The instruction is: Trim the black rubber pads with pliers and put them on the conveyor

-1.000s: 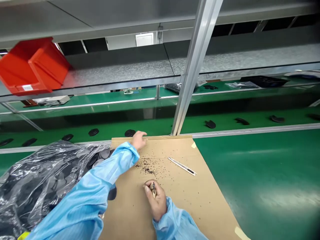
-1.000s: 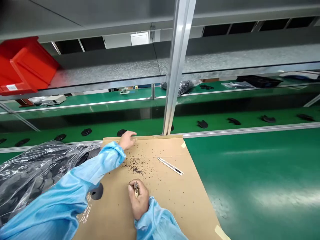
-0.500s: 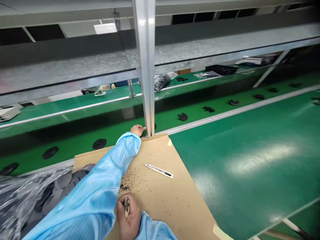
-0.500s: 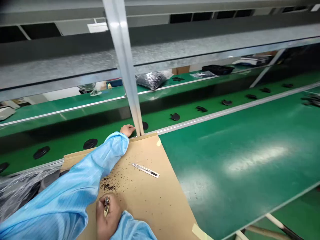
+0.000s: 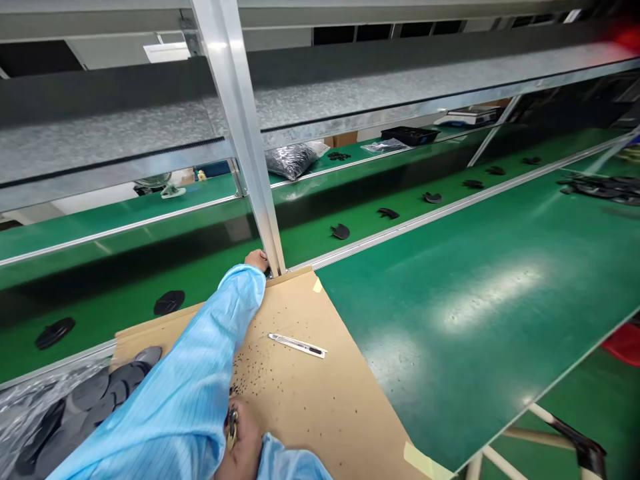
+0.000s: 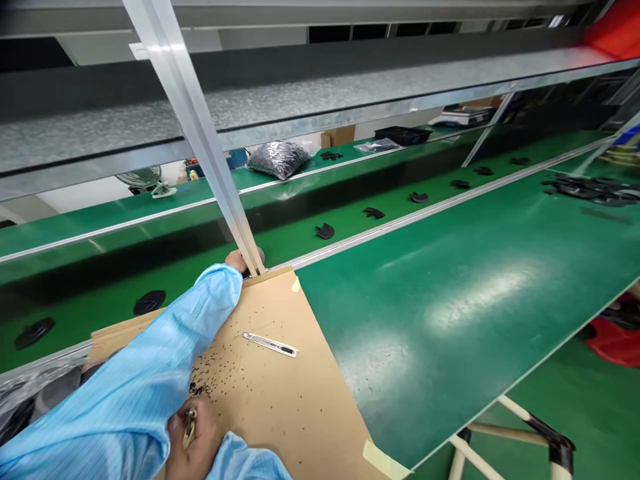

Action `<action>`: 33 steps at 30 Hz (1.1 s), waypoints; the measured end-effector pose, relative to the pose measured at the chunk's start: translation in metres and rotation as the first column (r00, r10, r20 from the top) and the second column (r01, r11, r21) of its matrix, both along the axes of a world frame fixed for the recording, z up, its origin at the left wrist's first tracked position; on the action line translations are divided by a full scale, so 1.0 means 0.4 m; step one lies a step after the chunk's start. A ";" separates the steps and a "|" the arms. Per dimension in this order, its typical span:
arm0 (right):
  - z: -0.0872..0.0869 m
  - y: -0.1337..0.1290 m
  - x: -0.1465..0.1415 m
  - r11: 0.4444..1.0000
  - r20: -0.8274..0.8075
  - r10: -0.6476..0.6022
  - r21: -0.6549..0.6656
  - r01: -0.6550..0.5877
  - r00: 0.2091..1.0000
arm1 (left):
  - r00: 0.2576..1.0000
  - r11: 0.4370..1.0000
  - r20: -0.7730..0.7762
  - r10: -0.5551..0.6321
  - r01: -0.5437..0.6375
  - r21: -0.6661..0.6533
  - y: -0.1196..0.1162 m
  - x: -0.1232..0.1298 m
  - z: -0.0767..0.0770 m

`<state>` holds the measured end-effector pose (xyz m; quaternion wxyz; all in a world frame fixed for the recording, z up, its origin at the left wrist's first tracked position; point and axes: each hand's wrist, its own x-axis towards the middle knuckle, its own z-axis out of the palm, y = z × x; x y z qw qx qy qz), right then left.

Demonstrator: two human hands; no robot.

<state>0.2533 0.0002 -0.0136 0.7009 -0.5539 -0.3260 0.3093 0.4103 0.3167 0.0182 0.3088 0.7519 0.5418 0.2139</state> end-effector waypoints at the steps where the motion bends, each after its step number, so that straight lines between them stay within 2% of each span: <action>1: -0.002 0.004 -0.006 1.000 -0.023 -0.017 0.007 0.017 1.000 | 0.999 0.999 0.012 0.038 -0.038 0.001 -0.002 -0.013 0.005; 5: -0.003 0.009 -0.012 0.999 0.005 -0.042 0.003 0.042 0.999 | 0.984 0.992 0.123 0.128 -0.129 0.000 -0.023 -0.106 0.049; 9: 0.005 0.005 0.011 1.000 0.098 0.018 0.003 -0.018 0.995 | 0.946 0.989 0.292 0.143 -0.144 -0.019 -0.087 -0.261 0.121; 12: 0.015 0.002 0.029 0.999 0.140 0.036 0.012 -0.038 0.990 | 0.901 0.989 0.407 0.148 -0.139 -0.052 -0.183 -0.400 0.165; 15: 0.026 -0.002 0.041 0.997 0.170 0.067 0.037 -0.074 0.983 | 0.828 0.986 0.542 0.146 -0.076 -0.149 -0.318 -0.539 0.179; 17: 0.031 -0.007 0.045 0.993 0.178 0.099 0.042 -0.108 0.979 | 0.726 0.946 0.666 0.172 0.066 -0.317 -0.416 -0.617 0.171; 19: 0.035 -0.014 0.043 0.989 0.174 0.137 0.034 -0.145 0.975 | 0.664 0.877 0.707 0.244 0.161 -0.453 -0.509 -0.678 0.152; 21: 0.035 -0.020 0.035 0.975 0.148 0.215 0.021 -0.220 0.965 | 0.648 0.830 0.697 0.307 0.177 -0.530 -0.588 -0.717 0.128; 23: 0.034 -0.027 0.019 0.944 0.129 0.327 -0.009 -0.329 0.936 | 0.621 0.811 0.696 0.360 0.160 -0.562 -0.650 -0.737 0.101; 26: 0.036 -0.040 -0.010 0.913 0.151 0.407 -0.076 -0.400 0.901 | 0.486 0.800 0.749 0.451 0.152 -0.580 -0.720 -0.744 0.062; 29: 0.046 -0.056 -0.025 0.903 0.168 0.430 -0.102 -0.419 0.887 | 0.335 0.765 0.793 0.508 0.247 -0.594 -0.767 -0.749 0.033; 31: 0.056 -0.065 -0.020 0.879 0.217 0.477 -0.119 -0.462 0.852 | 0.286 0.745 0.788 0.546 0.265 -0.612 -0.785 -0.761 0.023; 33: 0.067 -0.071 -0.004 0.884 0.382 0.465 -0.154 -0.442 0.799 | 0.258 0.724 0.752 0.607 0.211 -0.657 -0.792 -0.779 0.019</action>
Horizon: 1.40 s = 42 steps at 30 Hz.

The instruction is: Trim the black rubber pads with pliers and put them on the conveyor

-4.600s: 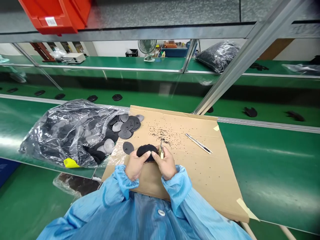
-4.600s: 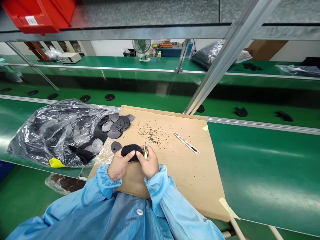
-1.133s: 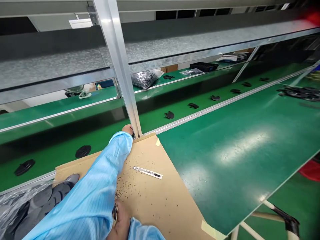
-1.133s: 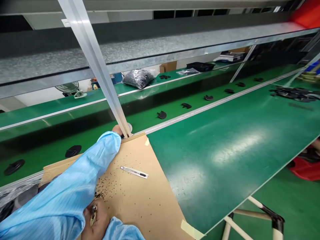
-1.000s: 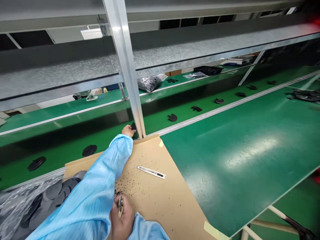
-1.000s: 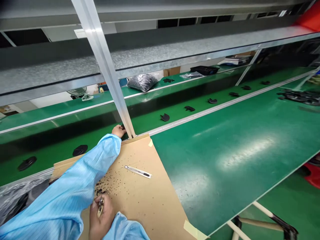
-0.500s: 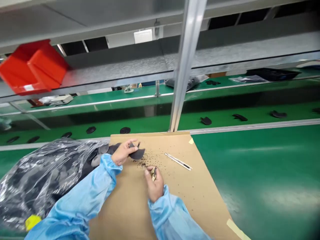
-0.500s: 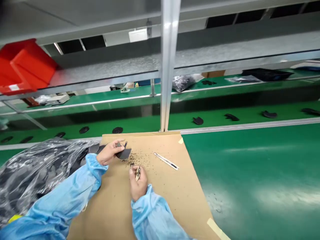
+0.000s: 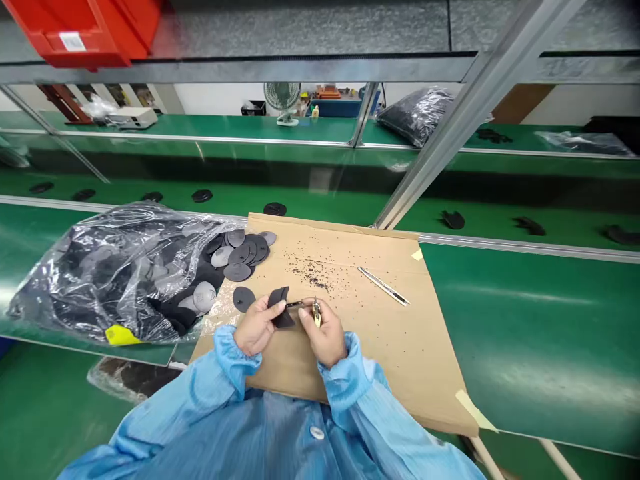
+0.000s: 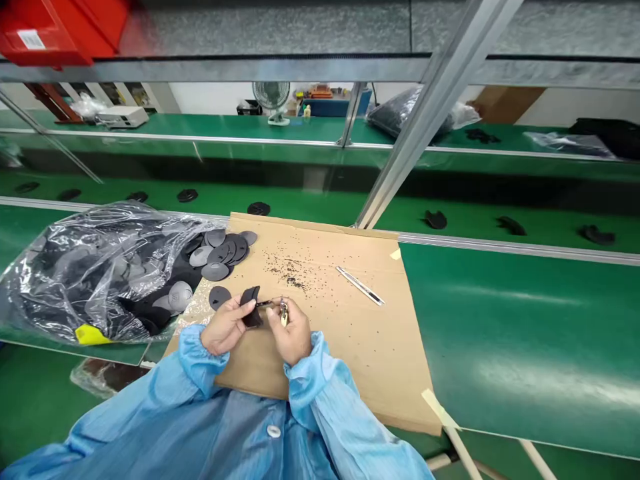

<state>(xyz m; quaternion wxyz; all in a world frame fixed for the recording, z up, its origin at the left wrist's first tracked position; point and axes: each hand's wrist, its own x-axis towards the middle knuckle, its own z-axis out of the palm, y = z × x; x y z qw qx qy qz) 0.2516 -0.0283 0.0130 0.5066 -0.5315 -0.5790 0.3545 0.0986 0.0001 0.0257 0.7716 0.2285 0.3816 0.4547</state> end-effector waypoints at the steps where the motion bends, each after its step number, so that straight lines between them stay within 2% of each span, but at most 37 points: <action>1: 0.005 -0.001 0.010 0.999 0.126 -0.005 0.038 0.000 0.992 | 1.000 0.999 -0.013 0.027 -0.028 -0.032 -0.001 -0.010 0.000; 4: 0.015 0.001 0.035 0.992 0.484 0.052 0.076 -0.101 0.874 | 0.998 0.993 -0.044 0.050 -0.055 -0.106 0.002 -0.035 0.004; 7: 0.019 0.003 0.043 0.983 0.627 0.144 0.001 -0.185 0.765 | 0.999 0.992 -0.042 0.031 -0.035 -0.118 0.004 -0.044 0.009; 20: 0.036 0.002 0.033 0.978 0.682 0.189 -0.066 -0.198 0.707 | 0.998 0.996 -0.053 -0.028 0.023 -0.081 0.004 -0.041 0.021; 28: 0.032 0.002 0.044 0.971 0.757 0.236 -0.150 -0.189 0.610 | 0.998 0.998 -0.045 -0.038 0.035 -0.058 -0.007 -0.038 0.007; 31: 0.036 0.001 0.044 0.966 0.717 0.259 -0.180 -0.187 0.647 | 0.998 0.998 -0.042 -0.043 0.041 -0.056 -0.011 -0.032 0.002; 36: 0.048 -0.005 0.036 0.949 0.462 0.296 -0.244 -0.201 0.836 | 0.999 1.000 -0.046 -0.023 0.024 0.015 -0.001 -0.025 0.019; 38: 0.054 -0.006 0.037 0.945 0.364 0.276 -0.274 -0.181 0.890 | 0.998 0.998 -0.067 -0.016 0.019 0.052 0.008 -0.029 0.025; 42: 0.062 -0.003 0.047 0.950 0.316 0.209 -0.289 -0.116 0.925 | 0.995 0.999 -0.093 0.042 -0.043 -0.010 0.023 -0.037 0.014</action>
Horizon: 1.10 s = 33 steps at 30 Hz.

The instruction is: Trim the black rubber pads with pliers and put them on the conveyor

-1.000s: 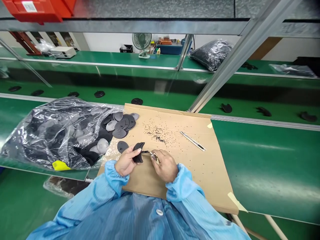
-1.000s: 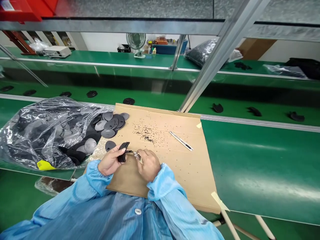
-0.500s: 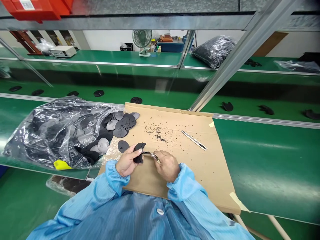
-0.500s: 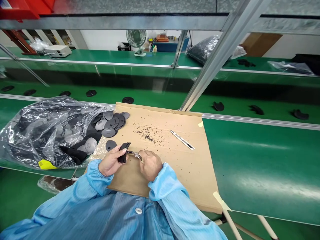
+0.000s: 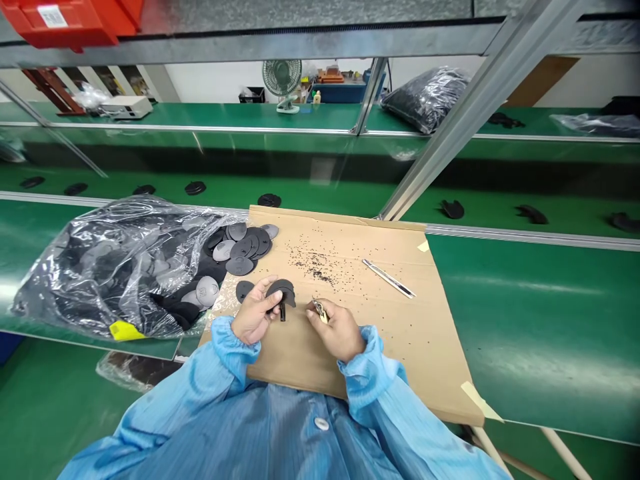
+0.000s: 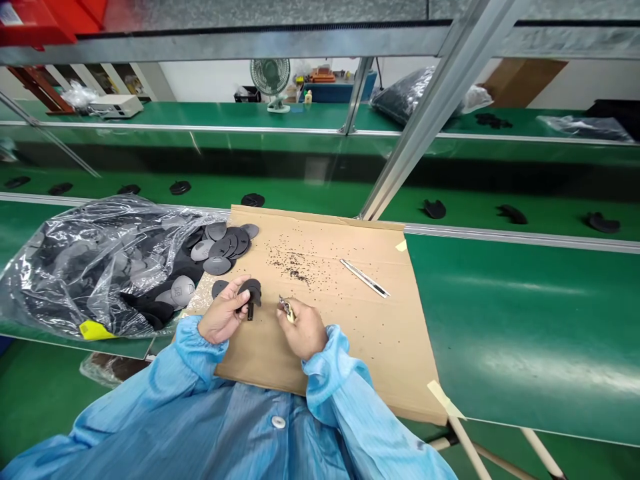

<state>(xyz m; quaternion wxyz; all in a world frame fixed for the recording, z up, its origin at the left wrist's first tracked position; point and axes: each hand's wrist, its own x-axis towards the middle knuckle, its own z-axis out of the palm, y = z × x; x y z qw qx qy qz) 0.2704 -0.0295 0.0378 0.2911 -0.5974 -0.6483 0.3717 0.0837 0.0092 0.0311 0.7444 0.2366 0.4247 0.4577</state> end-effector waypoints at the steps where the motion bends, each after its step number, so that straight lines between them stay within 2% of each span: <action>1: 0.002 0.001 0.002 1.000 0.024 -0.004 0.001 0.004 1.000 | 1.000 1.000 0.021 0.021 -0.020 -0.024 0.001 0.000 -0.005; 5: 0.009 0.003 -0.003 0.998 0.149 0.041 0.036 -0.046 0.988 | 0.989 0.995 0.145 0.035 -0.020 -0.102 -0.003 0.010 -0.017; 8: 0.013 0.003 -0.014 0.990 0.224 0.107 0.065 -0.124 0.969 | 0.985 0.983 0.173 0.012 0.020 -0.181 -0.006 0.014 -0.018; 12: 0.019 0.002 -0.030 0.976 0.333 0.191 0.038 -0.215 0.923 | 0.967 0.956 0.255 0.004 0.070 -0.284 -0.005 0.011 -0.023; 16: 0.021 0.003 -0.043 0.962 0.432 0.248 -0.003 -0.274 0.867 | 0.940 0.953 0.341 -0.014 0.116 -0.281 -0.008 0.009 -0.028; 21: 0.020 0.004 -0.053 0.955 0.503 0.269 -0.027 -0.296 0.821 | 0.941 0.946 0.337 -0.041 0.145 -0.289 -0.015 0.009 -0.019; 33: 0.030 0.002 -0.056 0.952 0.541 0.281 -0.055 -0.300 0.793 | 0.951 0.951 0.295 -0.092 0.172 -0.258 -0.016 0.012 -0.010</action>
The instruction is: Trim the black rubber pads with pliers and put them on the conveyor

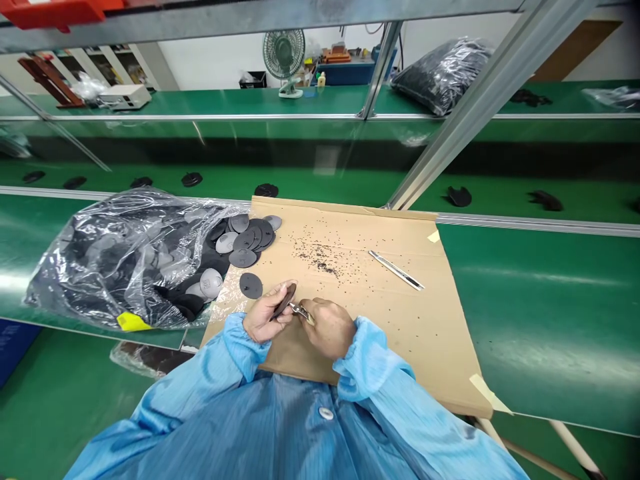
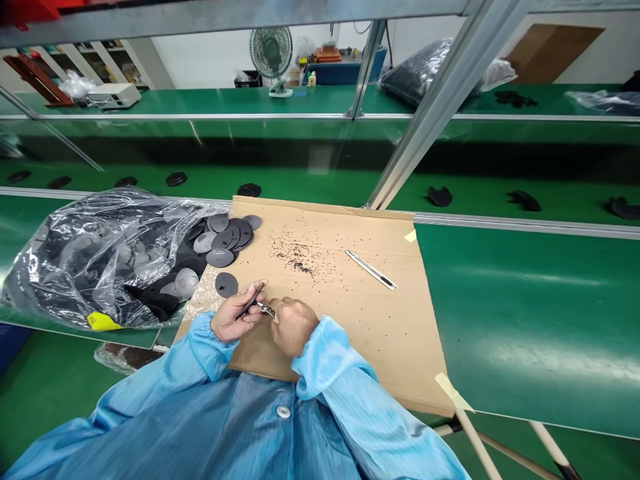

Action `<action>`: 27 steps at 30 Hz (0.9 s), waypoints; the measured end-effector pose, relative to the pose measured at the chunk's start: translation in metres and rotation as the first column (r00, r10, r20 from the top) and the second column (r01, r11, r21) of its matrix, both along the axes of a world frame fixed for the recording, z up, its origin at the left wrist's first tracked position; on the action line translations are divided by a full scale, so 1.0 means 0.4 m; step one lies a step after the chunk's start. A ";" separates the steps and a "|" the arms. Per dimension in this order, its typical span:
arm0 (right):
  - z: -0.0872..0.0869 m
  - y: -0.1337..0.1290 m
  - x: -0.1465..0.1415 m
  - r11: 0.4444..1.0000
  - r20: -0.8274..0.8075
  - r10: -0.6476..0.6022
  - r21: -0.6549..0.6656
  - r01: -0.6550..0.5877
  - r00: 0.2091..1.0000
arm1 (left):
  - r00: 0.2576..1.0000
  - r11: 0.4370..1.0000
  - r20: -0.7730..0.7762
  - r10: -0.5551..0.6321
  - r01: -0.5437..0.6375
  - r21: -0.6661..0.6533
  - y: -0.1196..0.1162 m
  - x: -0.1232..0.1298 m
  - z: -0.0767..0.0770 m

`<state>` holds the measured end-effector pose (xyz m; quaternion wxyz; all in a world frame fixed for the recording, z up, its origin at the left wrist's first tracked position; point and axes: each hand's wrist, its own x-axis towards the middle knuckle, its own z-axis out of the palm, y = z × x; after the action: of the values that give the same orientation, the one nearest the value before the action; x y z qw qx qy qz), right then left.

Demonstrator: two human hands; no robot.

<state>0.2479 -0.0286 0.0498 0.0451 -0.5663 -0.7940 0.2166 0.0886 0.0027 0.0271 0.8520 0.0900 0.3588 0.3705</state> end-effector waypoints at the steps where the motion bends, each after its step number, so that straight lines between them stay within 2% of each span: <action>1: 0.002 0.000 0.000 1.000 0.007 0.007 -0.003 -0.007 1.000 | 1.000 1.000 -0.008 -0.003 0.003 0.002 0.000 0.000 0.000; 11: 0.024 -0.001 0.000 0.999 0.139 0.027 -0.037 -0.022 0.990 | 1.000 0.998 -0.023 -0.013 0.015 0.062 -0.009 0.013 -0.014; 19: 0.030 -0.002 0.000 0.996 0.173 0.035 -0.089 -0.019 0.984 | 1.000 0.999 -0.013 -0.007 0.008 0.040 -0.013 0.024 -0.016; 21: 0.020 -0.003 0.002 0.996 0.082 0.010 -0.085 -0.003 0.997 | 1.000 1.000 0.005 -0.001 0.001 0.023 -0.011 0.025 -0.011; 23: 0.004 -0.003 0.006 0.992 -0.120 -0.051 -0.117 0.036 0.991 | 1.000 1.000 0.005 0.029 -0.029 0.013 -0.005 0.025 -0.005; 24: -0.006 -0.003 0.009 0.987 -0.258 -0.095 -0.153 0.056 0.961 | 0.999 0.999 -0.006 0.052 -0.052 0.017 -0.002 0.024 -0.003; 25: -0.017 -0.002 0.013 0.976 -0.402 -0.150 -0.204 0.072 0.903 | 0.997 0.997 -0.022 0.077 -0.076 0.030 0.000 0.023 -0.001; 27: -0.041 0.003 0.025 0.943 -0.629 -0.282 -0.320 0.088 0.724 | 0.991 0.990 -0.061 0.123 -0.118 0.076 0.003 0.016 0.000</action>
<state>0.2578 -0.0272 0.0332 0.2705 -0.5288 -0.6270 0.5041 0.0948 0.0039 0.0269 0.8120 0.1111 0.3775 0.4310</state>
